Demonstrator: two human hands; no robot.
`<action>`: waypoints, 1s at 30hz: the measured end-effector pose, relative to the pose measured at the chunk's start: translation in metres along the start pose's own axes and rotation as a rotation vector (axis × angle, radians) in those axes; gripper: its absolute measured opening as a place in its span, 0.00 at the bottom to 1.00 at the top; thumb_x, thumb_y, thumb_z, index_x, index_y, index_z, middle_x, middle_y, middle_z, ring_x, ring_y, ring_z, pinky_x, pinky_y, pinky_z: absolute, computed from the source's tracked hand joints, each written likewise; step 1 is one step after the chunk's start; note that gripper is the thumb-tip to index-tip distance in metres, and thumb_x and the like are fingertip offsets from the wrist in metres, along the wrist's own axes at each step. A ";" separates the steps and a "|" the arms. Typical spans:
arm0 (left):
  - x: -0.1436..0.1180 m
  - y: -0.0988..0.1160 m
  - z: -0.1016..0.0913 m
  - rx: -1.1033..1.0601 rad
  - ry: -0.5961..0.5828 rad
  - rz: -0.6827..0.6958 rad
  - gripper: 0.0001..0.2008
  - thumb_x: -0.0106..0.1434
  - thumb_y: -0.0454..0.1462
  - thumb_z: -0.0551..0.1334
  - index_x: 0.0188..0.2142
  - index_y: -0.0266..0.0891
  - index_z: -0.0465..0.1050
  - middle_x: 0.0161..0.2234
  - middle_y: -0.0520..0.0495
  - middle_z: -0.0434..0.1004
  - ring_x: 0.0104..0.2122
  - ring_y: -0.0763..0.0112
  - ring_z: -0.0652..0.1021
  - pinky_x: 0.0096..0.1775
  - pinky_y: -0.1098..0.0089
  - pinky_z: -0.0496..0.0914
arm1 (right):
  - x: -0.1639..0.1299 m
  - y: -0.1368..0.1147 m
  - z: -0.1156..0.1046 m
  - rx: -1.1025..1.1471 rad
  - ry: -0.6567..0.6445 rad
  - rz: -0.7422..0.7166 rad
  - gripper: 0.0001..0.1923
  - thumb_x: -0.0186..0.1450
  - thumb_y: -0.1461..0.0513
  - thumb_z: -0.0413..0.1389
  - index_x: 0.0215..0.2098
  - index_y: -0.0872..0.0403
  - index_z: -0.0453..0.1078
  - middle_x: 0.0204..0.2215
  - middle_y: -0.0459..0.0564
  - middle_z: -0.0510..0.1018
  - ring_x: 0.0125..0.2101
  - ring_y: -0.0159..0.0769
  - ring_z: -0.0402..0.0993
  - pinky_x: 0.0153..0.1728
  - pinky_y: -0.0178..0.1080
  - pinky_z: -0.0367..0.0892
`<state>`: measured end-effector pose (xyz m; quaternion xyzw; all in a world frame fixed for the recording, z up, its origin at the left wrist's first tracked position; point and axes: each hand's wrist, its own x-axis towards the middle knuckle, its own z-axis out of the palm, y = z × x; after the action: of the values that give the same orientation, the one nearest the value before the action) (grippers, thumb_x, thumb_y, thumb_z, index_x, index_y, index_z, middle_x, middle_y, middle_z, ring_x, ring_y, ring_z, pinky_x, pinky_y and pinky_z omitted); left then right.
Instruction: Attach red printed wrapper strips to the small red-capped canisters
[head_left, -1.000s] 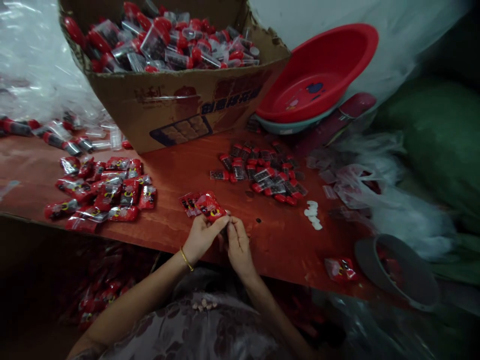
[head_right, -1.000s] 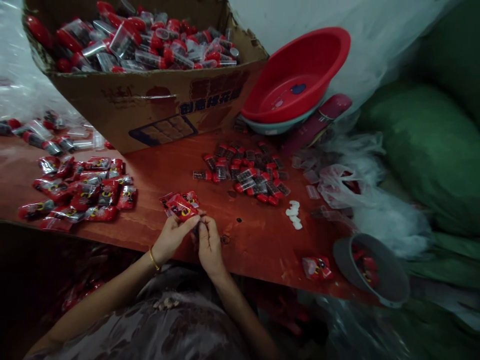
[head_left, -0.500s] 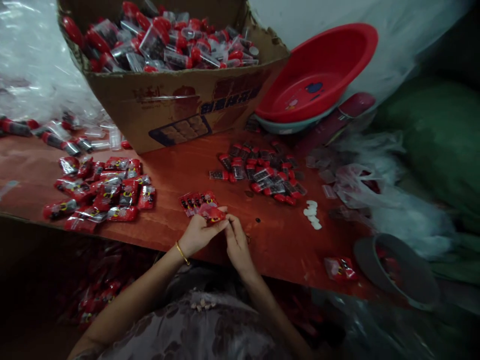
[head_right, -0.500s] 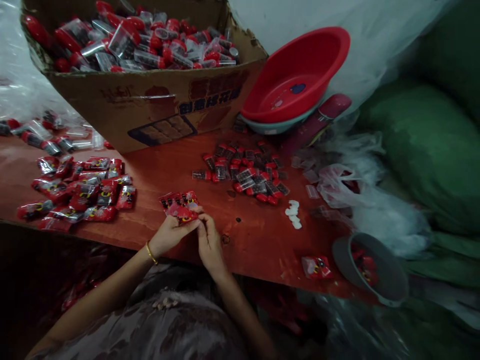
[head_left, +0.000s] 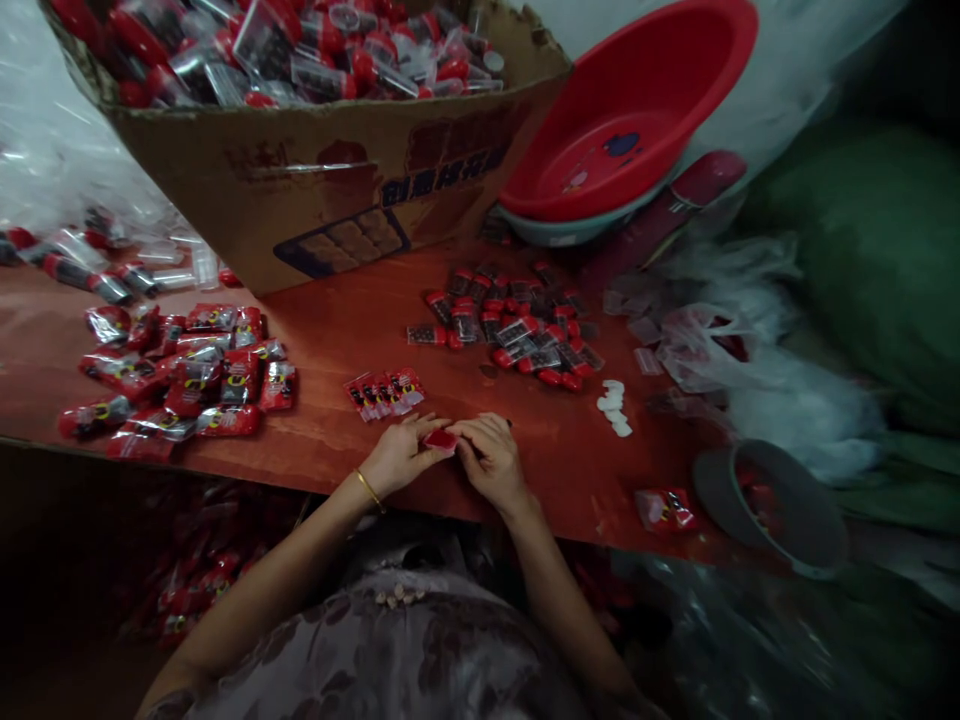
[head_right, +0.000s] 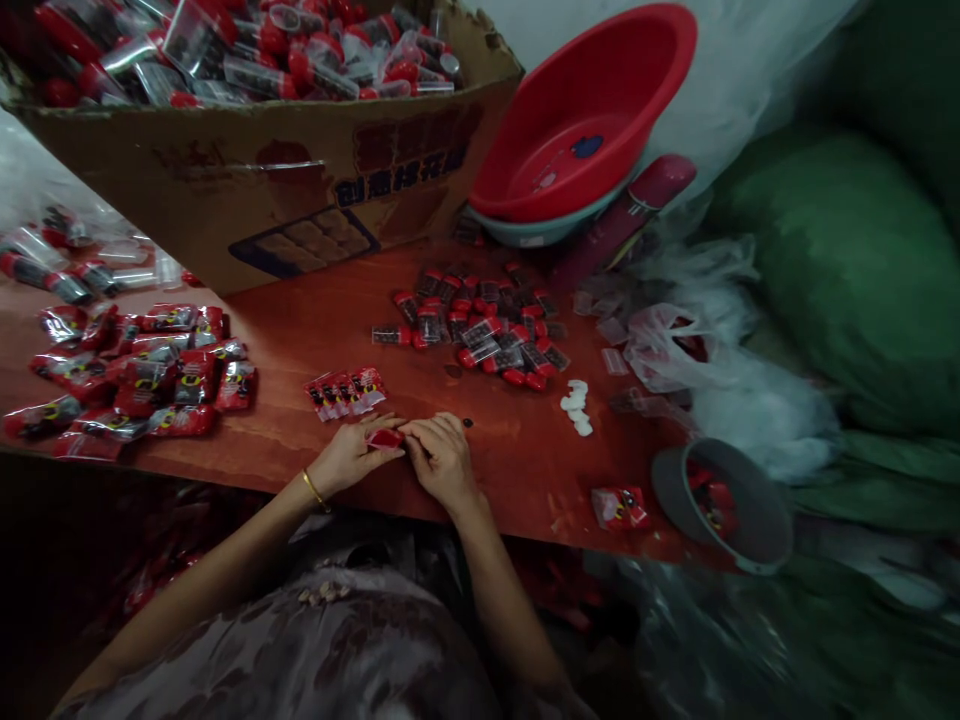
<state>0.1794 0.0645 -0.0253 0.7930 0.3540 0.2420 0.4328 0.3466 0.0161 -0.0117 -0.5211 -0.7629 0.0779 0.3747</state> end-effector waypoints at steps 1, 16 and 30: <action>0.000 0.000 -0.001 0.014 -0.013 0.010 0.19 0.59 0.43 0.60 0.49 0.39 0.71 0.49 0.42 0.75 0.52 0.60 0.72 0.54 0.58 0.64 | 0.001 -0.001 -0.001 -0.030 0.001 -0.011 0.06 0.65 0.65 0.50 0.35 0.52 0.69 0.30 0.48 0.79 0.31 0.35 0.73 0.43 0.45 0.61; -0.010 -0.005 0.014 0.268 0.095 0.047 0.19 0.60 0.38 0.59 0.51 0.37 0.68 0.54 0.40 0.70 0.59 0.55 0.63 0.59 0.50 0.56 | -0.007 -0.001 0.013 -0.152 0.101 -0.013 0.06 0.63 0.66 0.49 0.32 0.52 0.66 0.25 0.46 0.76 0.27 0.34 0.70 0.50 0.48 0.61; -0.026 -0.009 0.014 0.137 0.257 0.076 0.14 0.63 0.41 0.57 0.47 0.42 0.71 0.45 0.46 0.78 0.49 0.65 0.74 0.55 0.58 0.65 | -0.008 -0.004 -0.002 -0.005 -0.019 0.070 0.05 0.63 0.59 0.55 0.36 0.51 0.71 0.32 0.47 0.80 0.33 0.35 0.74 0.51 0.47 0.56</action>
<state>0.1692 0.0407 -0.0423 0.7961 0.3918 0.3330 0.3192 0.3465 0.0069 -0.0117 -0.5476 -0.7479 0.0943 0.3632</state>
